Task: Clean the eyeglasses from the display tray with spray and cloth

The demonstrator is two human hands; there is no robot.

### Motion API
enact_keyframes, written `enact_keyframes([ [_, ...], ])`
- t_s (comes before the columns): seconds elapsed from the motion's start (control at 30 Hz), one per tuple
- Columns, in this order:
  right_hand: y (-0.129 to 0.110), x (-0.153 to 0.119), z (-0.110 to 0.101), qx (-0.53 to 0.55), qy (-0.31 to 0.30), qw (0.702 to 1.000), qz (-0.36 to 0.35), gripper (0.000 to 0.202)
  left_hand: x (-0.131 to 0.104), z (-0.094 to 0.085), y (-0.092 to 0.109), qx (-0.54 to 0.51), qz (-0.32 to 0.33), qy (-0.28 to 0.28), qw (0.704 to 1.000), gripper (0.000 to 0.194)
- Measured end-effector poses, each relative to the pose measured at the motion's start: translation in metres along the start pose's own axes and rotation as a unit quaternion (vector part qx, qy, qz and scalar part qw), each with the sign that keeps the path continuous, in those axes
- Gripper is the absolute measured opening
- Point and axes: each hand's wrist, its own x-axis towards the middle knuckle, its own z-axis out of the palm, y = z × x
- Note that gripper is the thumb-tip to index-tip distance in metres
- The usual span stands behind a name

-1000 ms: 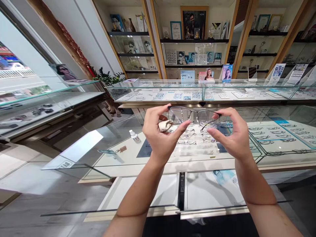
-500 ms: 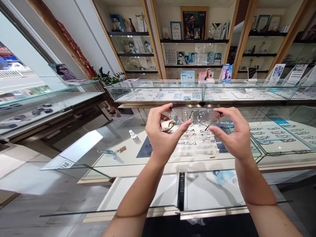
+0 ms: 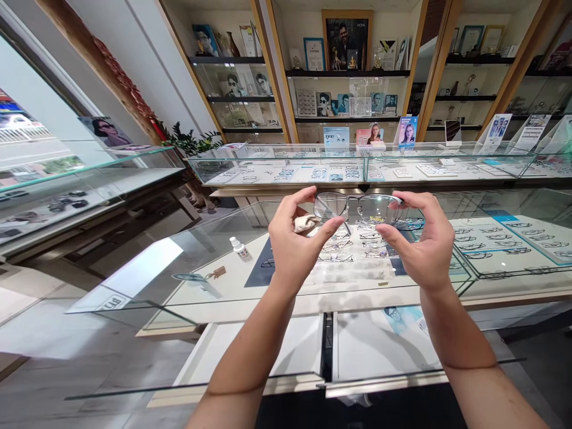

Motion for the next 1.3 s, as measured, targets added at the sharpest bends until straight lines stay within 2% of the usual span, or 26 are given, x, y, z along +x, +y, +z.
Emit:
enact_keyframes([
  [0.27, 0.000, 0.000, -0.001, -0.012, 0.009, 1.000, -0.015, 0.040, 0.001, 0.000, 0.000, -0.015, -0.012, -0.008, 1.000, 0.055],
  [0.43, -0.002, -0.001, -0.003, -0.026, 0.002, 1.000, 0.014, 0.042, 0.000, 0.000, 0.001, -0.008, 0.001, -0.002, 1.000, 0.055],
  [0.63, -0.002, -0.001, -0.004, -0.026, -0.016, 0.999, 0.036, 0.043, 0.000, -0.001, -0.001, 0.006, 0.032, 0.023, 0.999, 0.059],
  [0.87, 0.003, 0.002, -0.004, -0.013, -0.036, 0.999, 0.039, 0.040, -0.001, -0.002, 0.000, 0.036, 0.095, 0.070, 0.992, 0.055],
  [1.0, 0.004, 0.002, -0.003, -0.005, -0.046, 0.998, 0.048, 0.043, -0.002, -0.002, 0.001, 0.055, 0.108, 0.080, 0.989, 0.056],
  [1.3, 0.009, 0.000, 0.001, 0.029, -0.056, 0.992, 0.112, 0.045, -0.003, -0.003, 0.006, 0.072, 0.137, 0.098, 0.983, 0.053],
])
